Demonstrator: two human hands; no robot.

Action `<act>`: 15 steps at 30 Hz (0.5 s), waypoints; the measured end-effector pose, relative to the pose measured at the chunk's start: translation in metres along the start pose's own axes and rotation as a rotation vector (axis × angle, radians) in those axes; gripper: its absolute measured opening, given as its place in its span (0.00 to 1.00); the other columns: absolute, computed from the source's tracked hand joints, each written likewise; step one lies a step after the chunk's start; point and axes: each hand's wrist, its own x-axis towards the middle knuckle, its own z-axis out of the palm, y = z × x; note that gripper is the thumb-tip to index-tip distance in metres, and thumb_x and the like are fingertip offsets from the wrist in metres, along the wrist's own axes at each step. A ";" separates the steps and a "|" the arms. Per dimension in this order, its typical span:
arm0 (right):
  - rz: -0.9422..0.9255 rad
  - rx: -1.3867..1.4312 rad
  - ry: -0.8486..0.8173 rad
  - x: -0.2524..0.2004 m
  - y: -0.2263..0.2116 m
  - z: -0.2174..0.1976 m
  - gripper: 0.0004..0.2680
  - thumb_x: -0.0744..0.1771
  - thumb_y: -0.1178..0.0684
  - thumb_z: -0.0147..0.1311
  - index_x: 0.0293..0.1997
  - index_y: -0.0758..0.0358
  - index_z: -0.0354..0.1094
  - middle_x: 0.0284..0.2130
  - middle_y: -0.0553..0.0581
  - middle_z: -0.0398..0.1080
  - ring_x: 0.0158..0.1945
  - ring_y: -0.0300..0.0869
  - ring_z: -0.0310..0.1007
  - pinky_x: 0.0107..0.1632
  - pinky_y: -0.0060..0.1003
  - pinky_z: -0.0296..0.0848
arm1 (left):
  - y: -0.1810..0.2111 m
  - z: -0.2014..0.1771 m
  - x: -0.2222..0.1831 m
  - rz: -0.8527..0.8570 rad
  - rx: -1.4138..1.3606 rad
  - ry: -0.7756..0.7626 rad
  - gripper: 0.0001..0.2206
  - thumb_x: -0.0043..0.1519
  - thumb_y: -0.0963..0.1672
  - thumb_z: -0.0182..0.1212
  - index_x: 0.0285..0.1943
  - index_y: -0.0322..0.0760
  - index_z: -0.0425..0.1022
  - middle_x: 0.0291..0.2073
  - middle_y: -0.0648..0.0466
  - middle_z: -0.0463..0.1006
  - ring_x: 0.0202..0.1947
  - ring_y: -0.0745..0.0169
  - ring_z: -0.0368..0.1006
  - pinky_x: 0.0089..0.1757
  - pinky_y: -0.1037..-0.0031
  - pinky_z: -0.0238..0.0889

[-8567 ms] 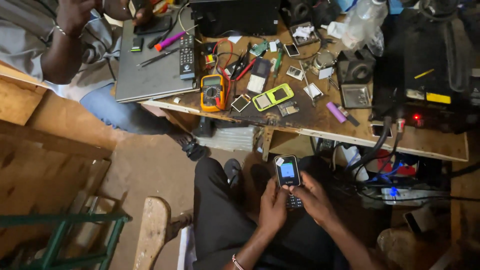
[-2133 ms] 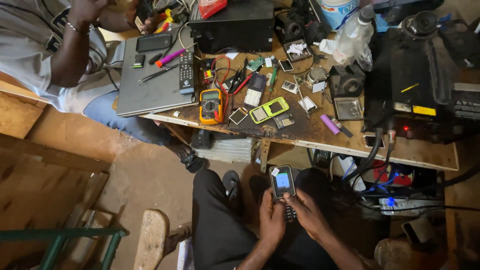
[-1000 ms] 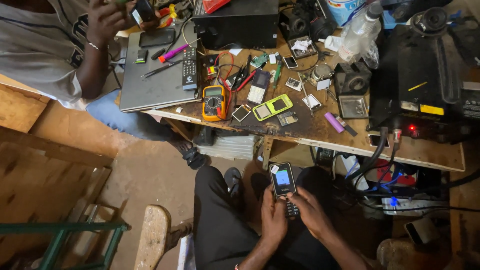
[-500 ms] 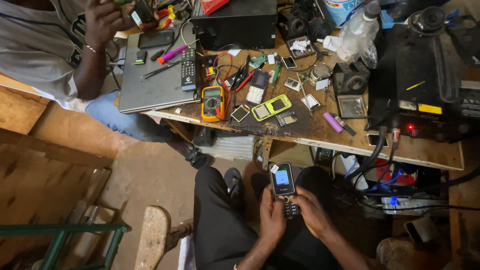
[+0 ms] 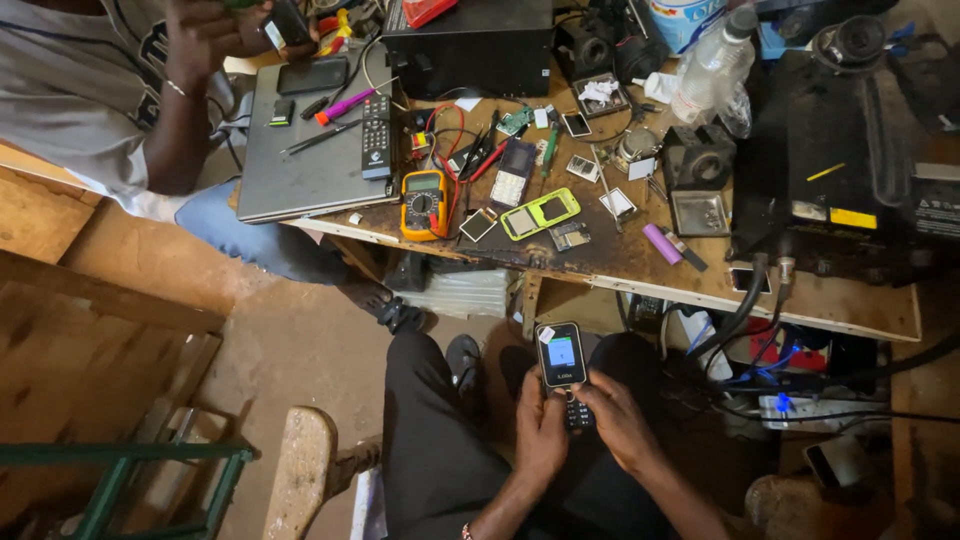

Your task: A person is testing and interacting with a feature phone at a repair bench, pressing buttons on the keypad.

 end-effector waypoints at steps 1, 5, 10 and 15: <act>-0.001 0.000 0.001 0.000 -0.001 -0.001 0.12 0.60 0.54 0.44 0.41 0.68 0.69 0.33 0.57 0.72 0.36 0.40 0.68 0.34 0.34 0.67 | 0.000 0.001 0.000 0.001 0.000 -0.002 0.12 0.52 0.42 0.42 0.44 0.40 0.65 0.28 0.54 0.69 0.27 0.69 0.67 0.20 0.77 0.69; -0.003 -0.028 0.002 0.000 -0.003 -0.004 0.11 0.60 0.54 0.45 0.39 0.68 0.70 0.31 0.57 0.72 0.34 0.39 0.68 0.33 0.34 0.67 | -0.006 0.003 0.001 -0.046 -0.007 0.019 0.13 0.52 0.42 0.43 0.45 0.42 0.66 0.27 0.55 0.70 0.25 0.71 0.66 0.20 0.78 0.68; -0.042 0.017 -0.019 0.004 0.007 -0.003 0.11 0.59 0.56 0.46 0.38 0.69 0.71 0.31 0.56 0.72 0.34 0.38 0.67 0.36 0.32 0.64 | -0.013 0.002 0.001 0.073 -0.055 0.045 0.12 0.52 0.40 0.44 0.44 0.40 0.66 0.27 0.55 0.70 0.25 0.70 0.64 0.25 0.77 0.65; 0.016 0.012 -0.001 0.004 0.009 0.002 0.11 0.59 0.57 0.46 0.38 0.69 0.70 0.30 0.56 0.71 0.33 0.37 0.66 0.38 0.30 0.62 | -0.014 -0.002 -0.003 0.224 0.019 0.080 0.13 0.53 0.41 0.44 0.46 0.38 0.66 0.34 0.56 0.71 0.36 0.68 0.65 0.38 0.76 0.59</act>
